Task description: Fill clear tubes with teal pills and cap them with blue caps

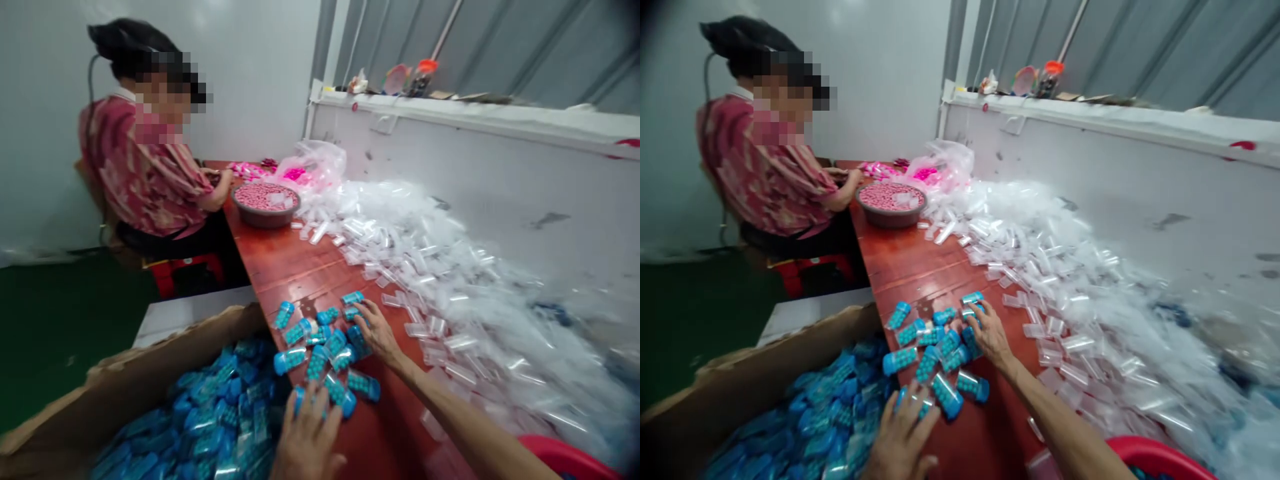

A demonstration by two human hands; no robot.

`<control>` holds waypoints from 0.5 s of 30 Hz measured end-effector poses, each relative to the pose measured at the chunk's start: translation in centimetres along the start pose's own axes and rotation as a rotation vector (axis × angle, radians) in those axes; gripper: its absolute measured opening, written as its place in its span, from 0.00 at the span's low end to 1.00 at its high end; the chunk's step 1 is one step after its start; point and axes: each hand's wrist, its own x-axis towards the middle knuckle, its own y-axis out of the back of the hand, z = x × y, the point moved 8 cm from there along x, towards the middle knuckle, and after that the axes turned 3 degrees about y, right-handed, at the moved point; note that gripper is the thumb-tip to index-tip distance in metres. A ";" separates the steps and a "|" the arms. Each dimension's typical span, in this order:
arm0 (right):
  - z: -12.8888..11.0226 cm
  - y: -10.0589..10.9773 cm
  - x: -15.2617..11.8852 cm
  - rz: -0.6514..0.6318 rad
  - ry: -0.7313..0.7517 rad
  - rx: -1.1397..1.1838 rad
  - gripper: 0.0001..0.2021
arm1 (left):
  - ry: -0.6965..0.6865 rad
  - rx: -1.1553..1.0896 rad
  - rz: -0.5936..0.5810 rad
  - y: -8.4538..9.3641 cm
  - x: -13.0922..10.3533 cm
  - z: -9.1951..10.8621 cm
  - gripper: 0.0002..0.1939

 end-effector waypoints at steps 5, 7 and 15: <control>3.1 -1.7 2.5 0.034 -0.051 -0.039 0.22 | -0.179 0.023 -0.188 -6.0 7.0 5.5 0.35; 3.8 -2.2 3.4 0.035 -0.074 -0.036 0.22 | -0.125 0.021 -0.277 -7.2 8.6 5.2 0.34; 0.6 -5.3 1.4 -0.031 -0.027 0.084 0.17 | -0.019 0.201 -0.304 -6.7 6.5 1.3 0.25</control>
